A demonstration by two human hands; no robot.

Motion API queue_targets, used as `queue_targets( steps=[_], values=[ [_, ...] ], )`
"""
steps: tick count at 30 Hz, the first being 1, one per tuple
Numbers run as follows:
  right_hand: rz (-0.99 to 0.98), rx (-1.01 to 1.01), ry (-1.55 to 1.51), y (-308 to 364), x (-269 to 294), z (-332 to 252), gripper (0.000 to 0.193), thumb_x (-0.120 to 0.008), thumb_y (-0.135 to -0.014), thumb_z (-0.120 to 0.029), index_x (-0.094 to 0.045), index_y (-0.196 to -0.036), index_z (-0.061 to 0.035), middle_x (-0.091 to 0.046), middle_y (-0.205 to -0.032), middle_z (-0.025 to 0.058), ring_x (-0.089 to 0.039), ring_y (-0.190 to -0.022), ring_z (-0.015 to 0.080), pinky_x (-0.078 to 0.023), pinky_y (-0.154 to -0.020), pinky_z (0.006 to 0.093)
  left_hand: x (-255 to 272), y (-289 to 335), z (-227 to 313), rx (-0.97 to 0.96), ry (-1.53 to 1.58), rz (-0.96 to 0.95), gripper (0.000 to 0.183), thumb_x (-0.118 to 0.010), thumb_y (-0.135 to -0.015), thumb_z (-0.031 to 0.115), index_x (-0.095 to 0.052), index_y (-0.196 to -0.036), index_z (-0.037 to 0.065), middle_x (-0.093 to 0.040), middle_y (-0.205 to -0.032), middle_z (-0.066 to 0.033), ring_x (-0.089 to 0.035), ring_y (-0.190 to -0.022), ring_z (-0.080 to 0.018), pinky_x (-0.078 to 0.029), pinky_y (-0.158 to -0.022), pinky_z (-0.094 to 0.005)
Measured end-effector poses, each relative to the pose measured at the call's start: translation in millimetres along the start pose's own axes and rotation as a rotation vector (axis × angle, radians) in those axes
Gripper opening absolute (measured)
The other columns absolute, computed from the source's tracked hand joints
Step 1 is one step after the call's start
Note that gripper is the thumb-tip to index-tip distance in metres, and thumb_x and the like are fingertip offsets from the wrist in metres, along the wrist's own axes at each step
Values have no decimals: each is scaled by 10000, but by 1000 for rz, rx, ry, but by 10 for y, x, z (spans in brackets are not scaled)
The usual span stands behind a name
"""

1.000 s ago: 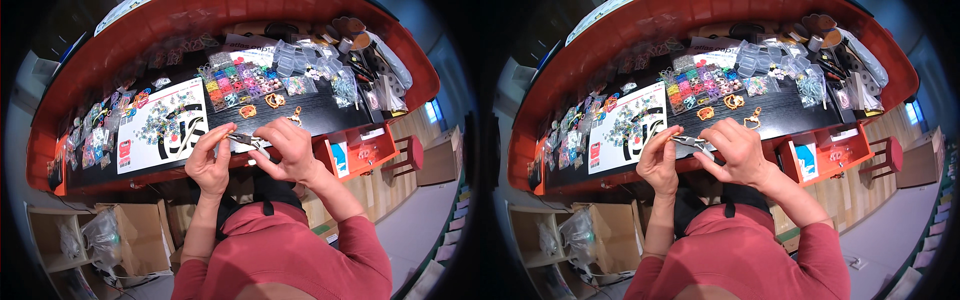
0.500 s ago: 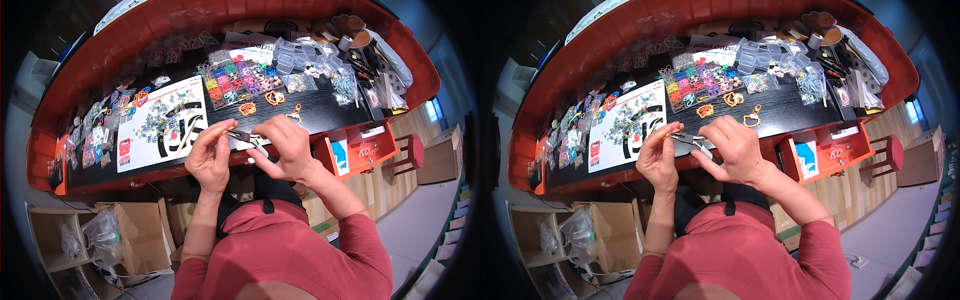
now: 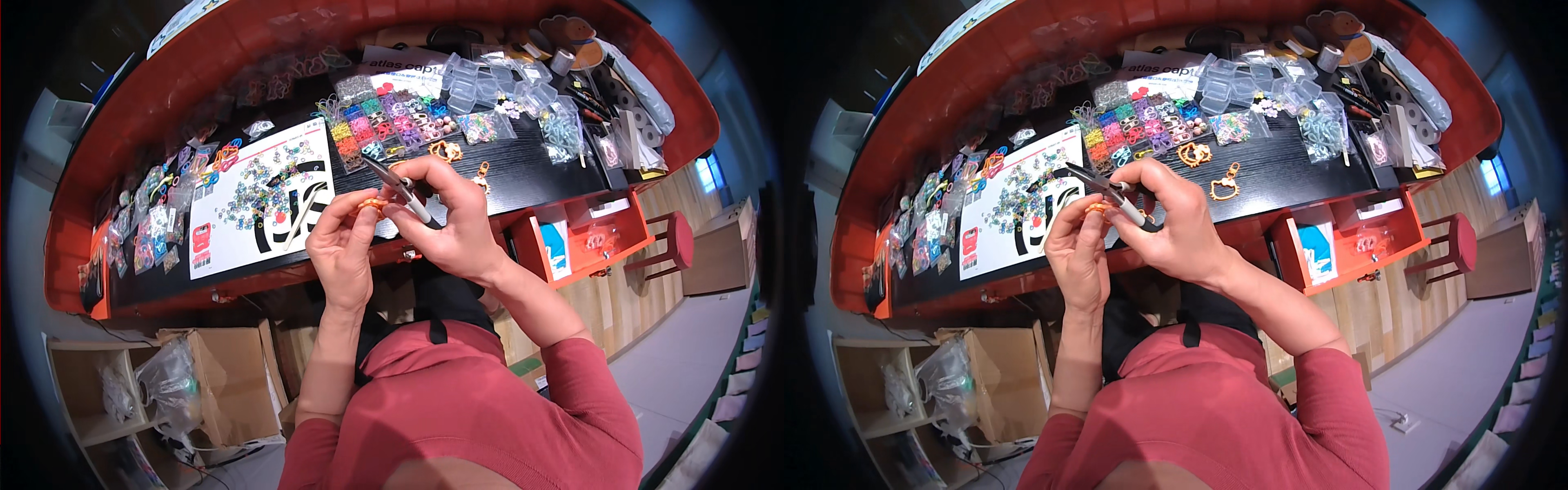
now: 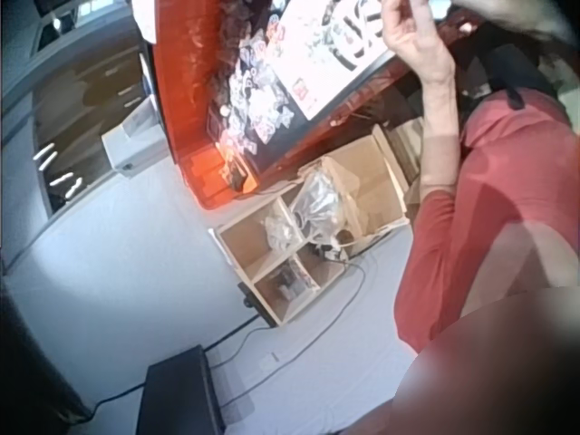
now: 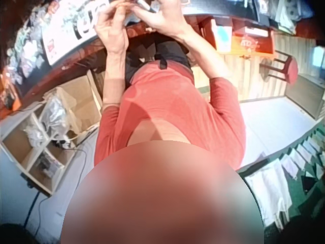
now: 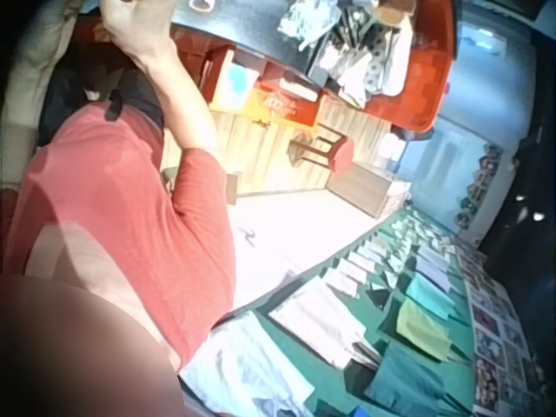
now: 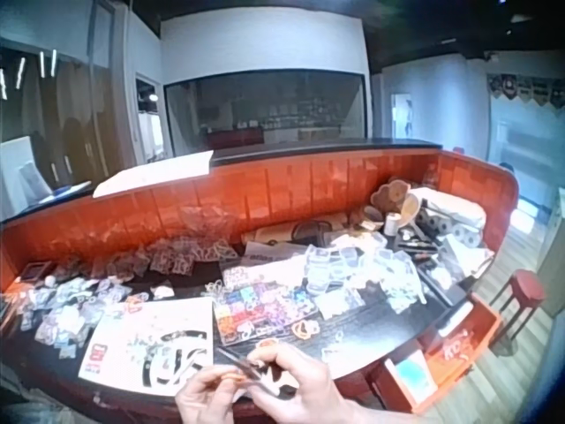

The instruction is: Assembling charms and rings to create keychains at a crafting station.

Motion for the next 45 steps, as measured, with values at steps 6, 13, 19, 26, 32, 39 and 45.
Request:
queue_targets(
  steps=[6,13,19,26,32,39,45],
  values=[
    [-7,-65,-54,-6,-47,83,279,-763,-816,-48,-644,-1066,-12,-645,-871,58,-601,-733,119,-487,-660,272,-89,-7,136,-117,-209,-17,234,-654,-961,-36,-676,-1192,-62,-699,-1108,-103,-669,-988,-138,-522,-916,-263],
    [-106,-81,6,-61,-31,110,272,-752,-814,-51,-646,-1060,-5,-655,-864,59,-618,-749,111,-498,-672,266,-101,-16,147,-87,-283,-74,269,-659,-948,-60,-631,-1216,-46,-678,-1130,-90,-666,-1024,-138,-552,-914,-281],
    [-75,-247,-175,8,-71,311,226,-734,-859,-46,-643,-1062,-5,-668,-890,32,-618,-794,74,-507,-694,256,-82,-12,-14,93,-32,-79,229,-641,-982,-22,-599,-1206,-43,-686,-1091,-116,-686,-990,-153,-605,-842,-301],
    [-69,-232,-339,16,-54,336,240,-714,-884,-2,-624,-1107,-2,-674,-956,27,-644,-858,77,-536,-760,248,-86,-47,31,70,-119,-87,174,-647,-989,0,-622,-1157,-38,-687,-1052,-103,-686,-921,-149,-605,-815,-292],
    [-121,-299,-318,39,-49,313,268,-719,-880,3,-621,-1129,2,-674,-994,24,-641,-919,75,-538,-806,251,-62,-36,-10,46,-100,-102,194,-658,-977,-16,-617,-1165,-43,-686,-1059,-96,-679,-932,-145,-585,-850,-290],
    [-129,-261,-321,39,-29,332,256,-723,-874,-13,-634,-1114,0,-668,-1001,21,-633,-921,76,-522,-820,255,-102,-30,34,17,-114,-130,193,-654,-970,-40,-615,-1159,-47,-682,-1080,-98,-665,-991,-138,-567,-886,-280],
    [-149,-243,-311,21,-10,329,257,-727,-874,-23,-639,-1115,4,-665,-1002,20,-633,-926,76,-518,-828,255,-110,-39,99,-61,-310,-148,200,-670,-949,-58,-621,-1143,-51,-683,-1093,-94,-667,-988,-138,-555,-892,-269]
  ],
)
Point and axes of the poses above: each hand's wrist, its own y-axis away from the middle knuckle, its own x-axis out of the back of the hand, z = x × y, the point moved 7 cm from there along -y, towards the middle knuckle
